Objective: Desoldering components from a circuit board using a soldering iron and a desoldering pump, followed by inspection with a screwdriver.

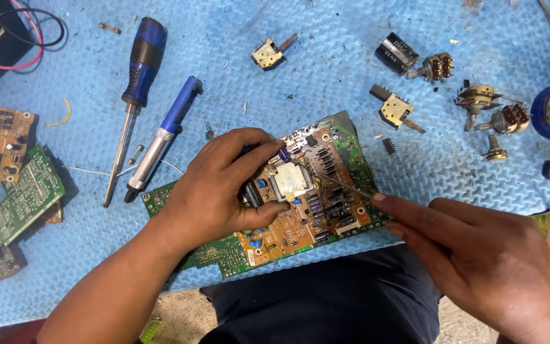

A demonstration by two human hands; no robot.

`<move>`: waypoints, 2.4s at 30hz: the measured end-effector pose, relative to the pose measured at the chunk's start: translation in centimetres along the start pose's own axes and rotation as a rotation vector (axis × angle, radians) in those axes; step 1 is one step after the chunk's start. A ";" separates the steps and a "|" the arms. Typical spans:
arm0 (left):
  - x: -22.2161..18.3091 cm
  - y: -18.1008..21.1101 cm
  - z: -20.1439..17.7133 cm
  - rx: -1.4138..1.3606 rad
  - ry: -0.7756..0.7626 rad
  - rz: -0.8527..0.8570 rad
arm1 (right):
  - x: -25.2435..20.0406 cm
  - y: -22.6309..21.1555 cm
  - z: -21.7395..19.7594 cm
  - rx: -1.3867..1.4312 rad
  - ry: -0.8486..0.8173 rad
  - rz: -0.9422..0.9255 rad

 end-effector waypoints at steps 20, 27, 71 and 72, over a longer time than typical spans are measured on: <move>-1.4 -1.0 0.9 -0.025 0.057 0.034 | -0.8 -2.2 -0.7 -0.046 -0.039 0.253; -1.2 -0.9 0.3 -0.029 0.003 -0.021 | -0.2 -2.2 -0.5 -0.070 -0.091 0.251; -1.8 -1.1 0.3 -0.057 0.062 0.010 | 2.0 -0.4 -1.2 -0.381 -0.258 0.014; -1.9 -1.1 0.4 -0.054 0.067 0.019 | 1.5 -0.2 -0.5 -0.359 -0.201 -0.002</move>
Point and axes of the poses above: each hand's wrist, its own x-axis towards the middle knuckle, its own z-axis out of the palm, y = z × x, the point moved 3 cm from there along x, towards the middle knuckle, and after that the axes turned 7 degrees about -y, right-handed, at the moved point
